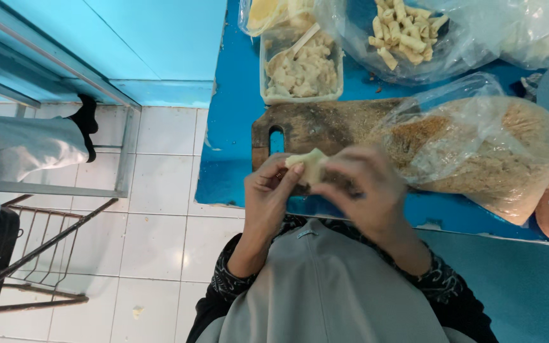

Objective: The person takes thin square dough wrappers from a stack on a wooden cutting board and folds them by hand into smaller layered pieces, setting each finished piece aside. They occasionally reach into a plastic bag of dough pieces to take more wrappers and continue folding one piece at a time.

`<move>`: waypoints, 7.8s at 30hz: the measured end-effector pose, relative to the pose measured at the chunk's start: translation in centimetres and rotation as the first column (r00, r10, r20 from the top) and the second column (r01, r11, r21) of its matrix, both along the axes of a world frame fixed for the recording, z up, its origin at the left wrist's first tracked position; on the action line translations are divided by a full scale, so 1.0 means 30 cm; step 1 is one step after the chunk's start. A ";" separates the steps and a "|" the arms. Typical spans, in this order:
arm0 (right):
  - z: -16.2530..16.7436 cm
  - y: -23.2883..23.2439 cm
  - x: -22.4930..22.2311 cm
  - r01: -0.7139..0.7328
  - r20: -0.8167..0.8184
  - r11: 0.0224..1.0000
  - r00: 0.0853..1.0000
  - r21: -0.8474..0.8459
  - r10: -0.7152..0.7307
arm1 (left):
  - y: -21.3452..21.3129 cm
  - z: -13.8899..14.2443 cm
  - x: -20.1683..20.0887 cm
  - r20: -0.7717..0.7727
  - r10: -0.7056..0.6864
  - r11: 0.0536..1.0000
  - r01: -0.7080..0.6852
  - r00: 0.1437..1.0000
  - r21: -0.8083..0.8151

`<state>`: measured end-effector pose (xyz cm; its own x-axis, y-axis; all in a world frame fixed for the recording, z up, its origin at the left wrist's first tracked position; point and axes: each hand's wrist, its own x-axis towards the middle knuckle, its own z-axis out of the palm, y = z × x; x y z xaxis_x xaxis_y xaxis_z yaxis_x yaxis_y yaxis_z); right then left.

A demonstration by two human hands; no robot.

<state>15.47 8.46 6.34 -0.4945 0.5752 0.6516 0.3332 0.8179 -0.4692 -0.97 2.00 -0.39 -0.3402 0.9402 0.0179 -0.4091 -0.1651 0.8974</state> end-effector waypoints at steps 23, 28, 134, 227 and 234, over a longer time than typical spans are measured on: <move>-0.086 0.067 0.076 -0.030 -0.386 0.888 0.907 -0.458 -0.168 | -0.063 0.013 -0.132 -0.149 0.301 0.950 -0.309 0.942 -0.038; -0.046 0.019 -0.023 0.029 0.159 0.998 0.987 0.055 -0.038 | -0.071 0.005 -0.151 -0.077 0.338 0.941 -0.339 0.938 -0.007; 0.005 0.258 0.052 -0.138 0.655 0.847 0.700 0.514 -0.284 | 0.007 -0.023 0.050 -0.956 0.292 0.956 -0.014 -0.033 0.293; -0.041 0.136 0.031 -0.070 0.320 0.974 0.937 -0.216 0.138 | 0.045 0.082 -0.031 -0.918 0.152 0.982 0.051 0.367 0.183; -0.040 0.170 0.007 0.016 0.326 0.927 0.938 -0.374 0.115 | 0.061 0.077 -0.015 -0.941 0.254 0.967 -0.028 0.224 0.254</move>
